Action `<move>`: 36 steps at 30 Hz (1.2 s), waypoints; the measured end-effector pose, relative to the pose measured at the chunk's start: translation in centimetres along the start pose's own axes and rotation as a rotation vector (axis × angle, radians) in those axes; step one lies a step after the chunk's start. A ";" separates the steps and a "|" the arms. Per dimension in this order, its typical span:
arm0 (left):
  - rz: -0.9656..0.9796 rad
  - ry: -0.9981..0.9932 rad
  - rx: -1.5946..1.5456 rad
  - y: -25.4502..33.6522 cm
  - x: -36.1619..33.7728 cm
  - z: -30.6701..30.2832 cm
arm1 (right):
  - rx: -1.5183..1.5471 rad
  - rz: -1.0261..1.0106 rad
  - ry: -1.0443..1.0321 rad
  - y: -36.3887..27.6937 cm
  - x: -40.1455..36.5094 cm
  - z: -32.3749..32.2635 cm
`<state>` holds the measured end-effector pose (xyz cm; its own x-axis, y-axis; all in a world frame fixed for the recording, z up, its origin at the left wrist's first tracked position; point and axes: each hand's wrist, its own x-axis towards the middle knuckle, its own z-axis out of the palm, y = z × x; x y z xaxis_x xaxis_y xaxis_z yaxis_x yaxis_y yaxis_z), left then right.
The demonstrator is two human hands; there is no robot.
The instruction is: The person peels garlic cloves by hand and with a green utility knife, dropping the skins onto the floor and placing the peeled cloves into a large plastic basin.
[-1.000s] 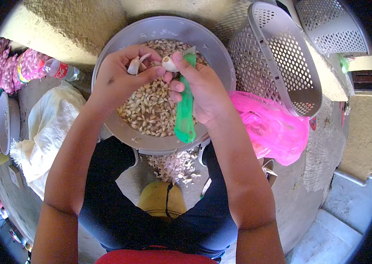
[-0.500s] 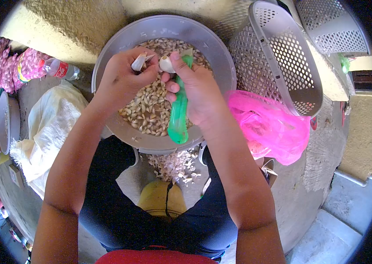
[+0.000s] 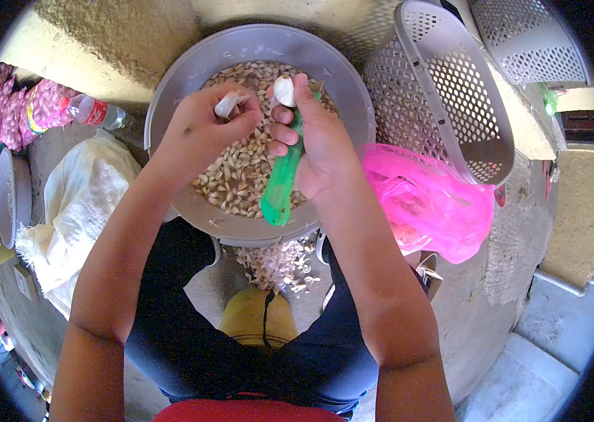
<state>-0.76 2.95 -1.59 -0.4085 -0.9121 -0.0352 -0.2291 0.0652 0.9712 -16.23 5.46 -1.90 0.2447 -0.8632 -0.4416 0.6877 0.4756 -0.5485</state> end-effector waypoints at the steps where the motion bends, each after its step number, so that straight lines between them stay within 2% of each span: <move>1: -0.009 0.019 -0.008 0.1 0.0 0.0 | -0.005 -0.001 0.002 0.0 0.0 0.0; 4: 0.039 0.062 -0.065 -0.2 0.2 0.3 | -0.027 -0.016 0.050 0.1 0.0 -0.2; 7: -0.137 -0.015 -0.160 0.9 -0.2 0.2 | -0.106 -0.056 0.115 0.5 -0.2 0.2; 10: -0.208 -0.017 -0.299 0.4 -0.1 0.5 | -0.205 -0.101 0.177 0.7 -0.4 1.1; 16: -0.155 0.045 -0.320 -0.1 0.1 0.4 | -0.258 -0.139 0.229 0.9 -0.1 1.0; 20: -0.207 0.073 -0.416 0.4 0.3 -0.1 | -0.290 -0.101 0.245 0.9 -0.2 1.3; 23: -0.260 0.132 -0.474 0.7 0.3 -0.7 | -0.299 -0.056 0.220 0.8 -0.3 1.4; 28: -0.269 0.128 -0.419 0.0 0.6 -1.1 | -0.075 0.085 -0.035 0.3 -0.3 0.5; 32: -0.344 -0.076 -0.387 0.2 0.4 -1.1 | 0.048 0.138 -0.210 -0.1 -0.3 0.1; 36: -0.381 -0.188 -0.368 0.5 0.1 -0.9 | 0.098 0.171 -0.223 -0.4 -0.4 -0.2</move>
<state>-0.15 2.53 -0.92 -0.5151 -0.7538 -0.4080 -0.0818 -0.4306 0.8988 -16.77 5.67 -1.64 0.4995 -0.7929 -0.3490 0.6833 0.6083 -0.4038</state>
